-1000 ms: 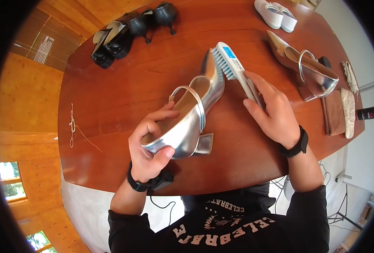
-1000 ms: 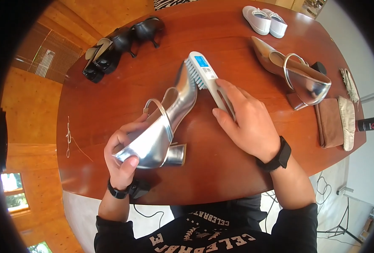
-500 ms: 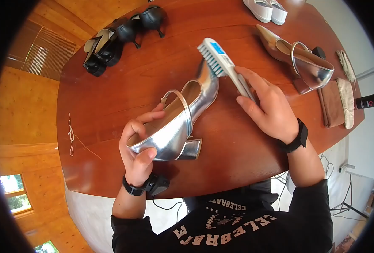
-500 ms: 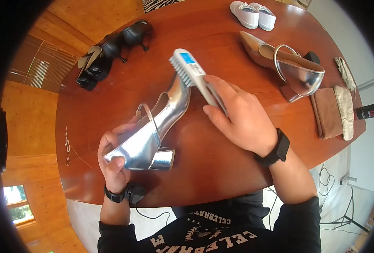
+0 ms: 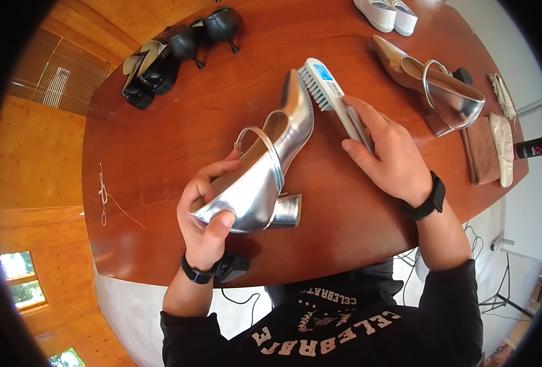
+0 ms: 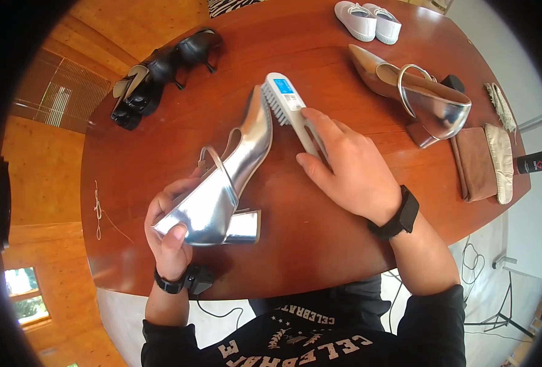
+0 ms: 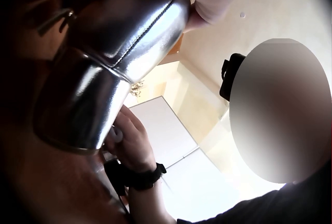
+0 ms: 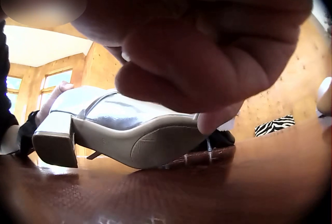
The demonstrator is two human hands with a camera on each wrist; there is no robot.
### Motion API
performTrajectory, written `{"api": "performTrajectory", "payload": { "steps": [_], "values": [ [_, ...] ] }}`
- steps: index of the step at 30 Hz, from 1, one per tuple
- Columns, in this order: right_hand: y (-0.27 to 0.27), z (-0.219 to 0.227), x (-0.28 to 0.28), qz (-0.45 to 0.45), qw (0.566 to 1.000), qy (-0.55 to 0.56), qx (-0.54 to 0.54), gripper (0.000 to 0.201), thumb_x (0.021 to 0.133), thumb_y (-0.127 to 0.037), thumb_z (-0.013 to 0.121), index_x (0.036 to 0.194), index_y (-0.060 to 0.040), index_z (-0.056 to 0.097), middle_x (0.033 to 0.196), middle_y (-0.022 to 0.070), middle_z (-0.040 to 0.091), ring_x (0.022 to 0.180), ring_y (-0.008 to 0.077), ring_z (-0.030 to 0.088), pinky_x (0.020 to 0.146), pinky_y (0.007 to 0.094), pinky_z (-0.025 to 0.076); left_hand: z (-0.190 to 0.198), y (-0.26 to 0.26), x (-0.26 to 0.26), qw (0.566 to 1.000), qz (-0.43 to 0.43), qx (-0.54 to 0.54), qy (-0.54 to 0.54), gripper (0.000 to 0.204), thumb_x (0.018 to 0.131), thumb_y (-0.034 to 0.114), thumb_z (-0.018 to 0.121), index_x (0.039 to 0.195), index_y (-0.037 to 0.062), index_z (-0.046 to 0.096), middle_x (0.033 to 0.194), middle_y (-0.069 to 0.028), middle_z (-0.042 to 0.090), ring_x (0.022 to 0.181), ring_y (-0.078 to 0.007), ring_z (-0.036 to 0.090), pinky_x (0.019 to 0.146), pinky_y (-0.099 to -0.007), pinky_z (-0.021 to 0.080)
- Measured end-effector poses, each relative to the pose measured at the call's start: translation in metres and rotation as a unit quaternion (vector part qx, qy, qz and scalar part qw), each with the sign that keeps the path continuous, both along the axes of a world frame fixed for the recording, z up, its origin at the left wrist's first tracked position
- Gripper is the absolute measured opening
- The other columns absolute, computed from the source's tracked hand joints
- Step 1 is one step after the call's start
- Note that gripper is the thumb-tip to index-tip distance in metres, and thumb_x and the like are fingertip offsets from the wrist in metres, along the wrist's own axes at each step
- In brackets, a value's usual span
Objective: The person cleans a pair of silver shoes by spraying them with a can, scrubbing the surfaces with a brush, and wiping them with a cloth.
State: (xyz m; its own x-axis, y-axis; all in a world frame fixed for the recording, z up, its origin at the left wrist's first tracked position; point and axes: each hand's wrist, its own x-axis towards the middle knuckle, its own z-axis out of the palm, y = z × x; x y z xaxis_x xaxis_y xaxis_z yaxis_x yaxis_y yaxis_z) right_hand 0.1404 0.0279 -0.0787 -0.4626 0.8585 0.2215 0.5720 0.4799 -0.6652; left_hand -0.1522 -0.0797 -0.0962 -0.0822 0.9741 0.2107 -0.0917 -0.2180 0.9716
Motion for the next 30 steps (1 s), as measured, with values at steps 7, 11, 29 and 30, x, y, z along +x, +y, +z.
{"api": "performTrajectory", "payload": {
  "steps": [7,11,29,30],
  "values": [
    [-0.003,0.002,-0.002,0.02,1.0,0.015,0.008,0.058,0.088,-0.014,0.071,0.14,0.0007,0.051,0.111,0.0252,0.067,0.094,0.0445,0.067,0.082,0.0478,0.054,-0.004,-0.002,0.004,1.0,-0.001,0.02,0.021,0.044,0.084,0.027,0.081,0.078,0.0086,0.041,0.137,-0.0275,0.059,0.144,-0.0483,0.044,0.117,-0.0555,0.034],
    [-0.004,0.005,-0.002,0.04,0.999,0.033,0.012,0.059,0.087,-0.014,0.072,0.14,0.0001,0.051,0.111,0.0249,0.068,0.092,0.0438,0.068,0.08,0.0473,0.054,-0.006,-0.002,0.005,0.999,0.001,0.032,0.018,0.043,0.085,0.025,0.08,0.078,0.0088,0.041,0.137,-0.027,0.059,0.145,-0.0473,0.044,0.117,-0.0548,0.035],
    [-0.004,0.001,-0.003,0.054,0.999,-0.001,-0.004,0.065,0.086,-0.015,0.073,0.144,-0.0027,0.047,0.094,0.0217,0.068,0.08,0.04,0.068,0.071,0.0464,0.055,-0.01,-0.002,0.005,0.999,0.024,0.04,0.026,0.04,0.085,0.023,0.079,0.079,0.0077,0.043,0.138,-0.0266,0.057,0.145,-0.0471,0.043,0.116,-0.0545,0.034],
    [-0.004,0.0,-0.002,0.04,0.999,-0.016,0.002,0.065,0.086,-0.015,0.074,0.144,-0.0032,0.047,0.093,0.0211,0.068,0.079,0.0394,0.069,0.071,0.0462,0.055,-0.01,-0.002,0.005,0.999,0.022,0.038,0.023,0.04,0.085,0.023,0.079,0.079,0.0077,0.043,0.138,-0.0266,0.057,0.145,-0.0471,0.043,0.116,-0.0545,0.034]
  ]
}}
